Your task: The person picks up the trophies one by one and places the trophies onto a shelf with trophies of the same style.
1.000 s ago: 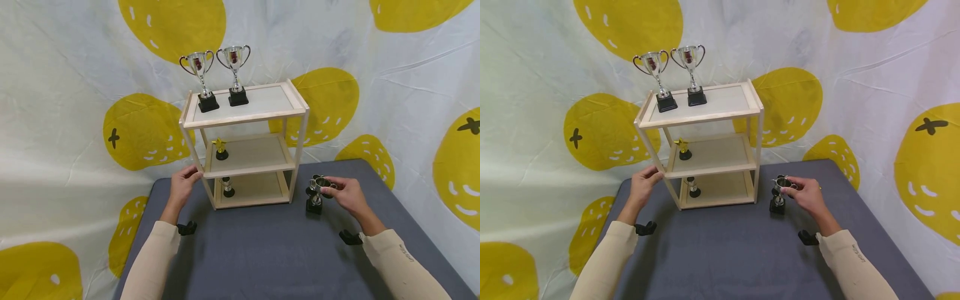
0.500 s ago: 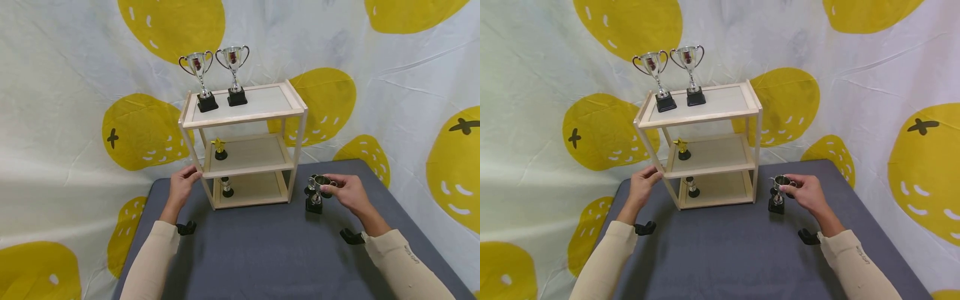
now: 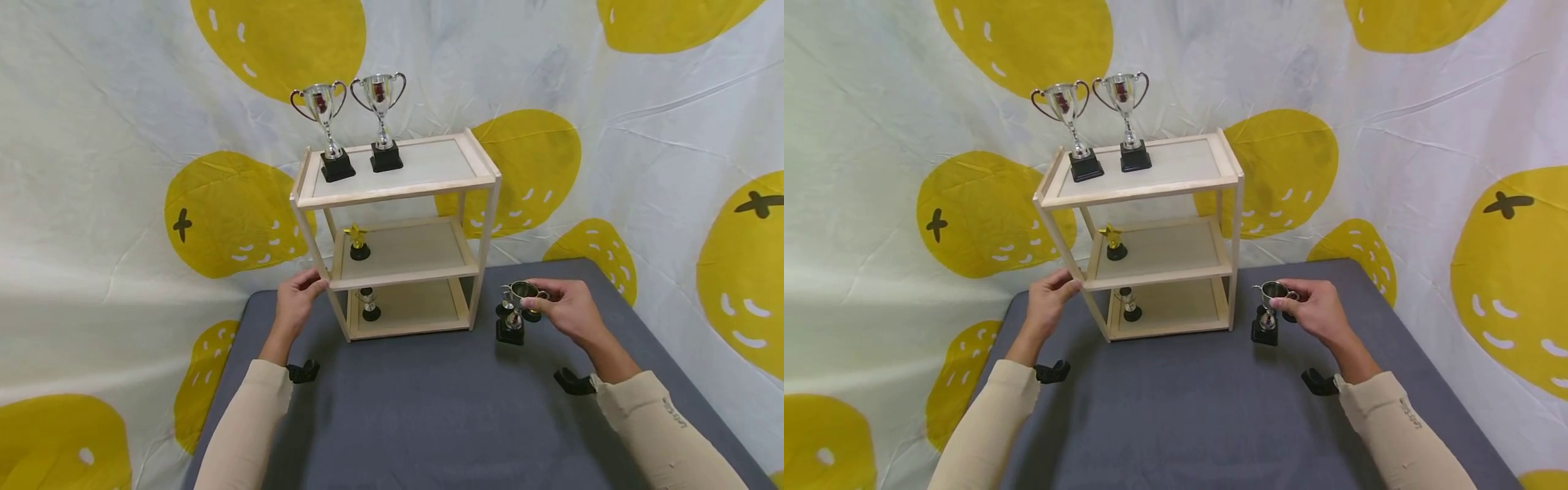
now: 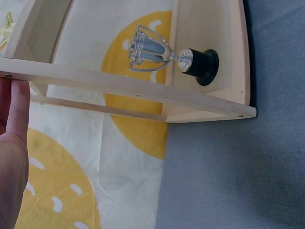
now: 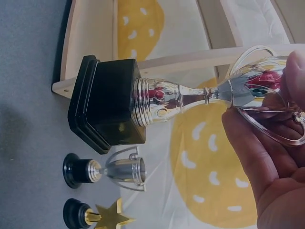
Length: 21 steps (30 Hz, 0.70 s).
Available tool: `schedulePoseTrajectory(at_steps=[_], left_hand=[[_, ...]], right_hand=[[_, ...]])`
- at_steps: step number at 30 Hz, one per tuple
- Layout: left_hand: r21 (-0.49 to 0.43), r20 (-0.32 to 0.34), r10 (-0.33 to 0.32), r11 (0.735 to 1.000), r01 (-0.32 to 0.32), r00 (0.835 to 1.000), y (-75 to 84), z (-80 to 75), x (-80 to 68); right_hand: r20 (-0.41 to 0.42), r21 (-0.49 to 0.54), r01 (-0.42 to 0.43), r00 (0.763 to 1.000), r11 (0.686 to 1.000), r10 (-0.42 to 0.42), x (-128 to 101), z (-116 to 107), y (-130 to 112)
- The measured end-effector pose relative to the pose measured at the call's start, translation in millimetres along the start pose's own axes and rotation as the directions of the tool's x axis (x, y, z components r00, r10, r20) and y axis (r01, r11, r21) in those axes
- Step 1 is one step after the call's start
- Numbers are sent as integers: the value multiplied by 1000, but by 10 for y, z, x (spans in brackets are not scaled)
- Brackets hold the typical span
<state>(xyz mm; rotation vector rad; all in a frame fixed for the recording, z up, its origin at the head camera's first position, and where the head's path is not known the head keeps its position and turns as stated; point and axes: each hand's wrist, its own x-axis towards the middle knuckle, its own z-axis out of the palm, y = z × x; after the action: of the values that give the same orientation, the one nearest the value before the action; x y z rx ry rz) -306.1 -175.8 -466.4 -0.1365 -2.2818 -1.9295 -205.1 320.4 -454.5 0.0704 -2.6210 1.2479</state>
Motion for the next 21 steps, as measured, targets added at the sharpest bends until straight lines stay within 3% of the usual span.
schedulePoseTrajectory(at_steps=[21], left_hand=[[-7,-2,14,1000,-14,1000,3,6,7]], right_hand=[[37,89,42,998,995,-46,14,17,-134]])
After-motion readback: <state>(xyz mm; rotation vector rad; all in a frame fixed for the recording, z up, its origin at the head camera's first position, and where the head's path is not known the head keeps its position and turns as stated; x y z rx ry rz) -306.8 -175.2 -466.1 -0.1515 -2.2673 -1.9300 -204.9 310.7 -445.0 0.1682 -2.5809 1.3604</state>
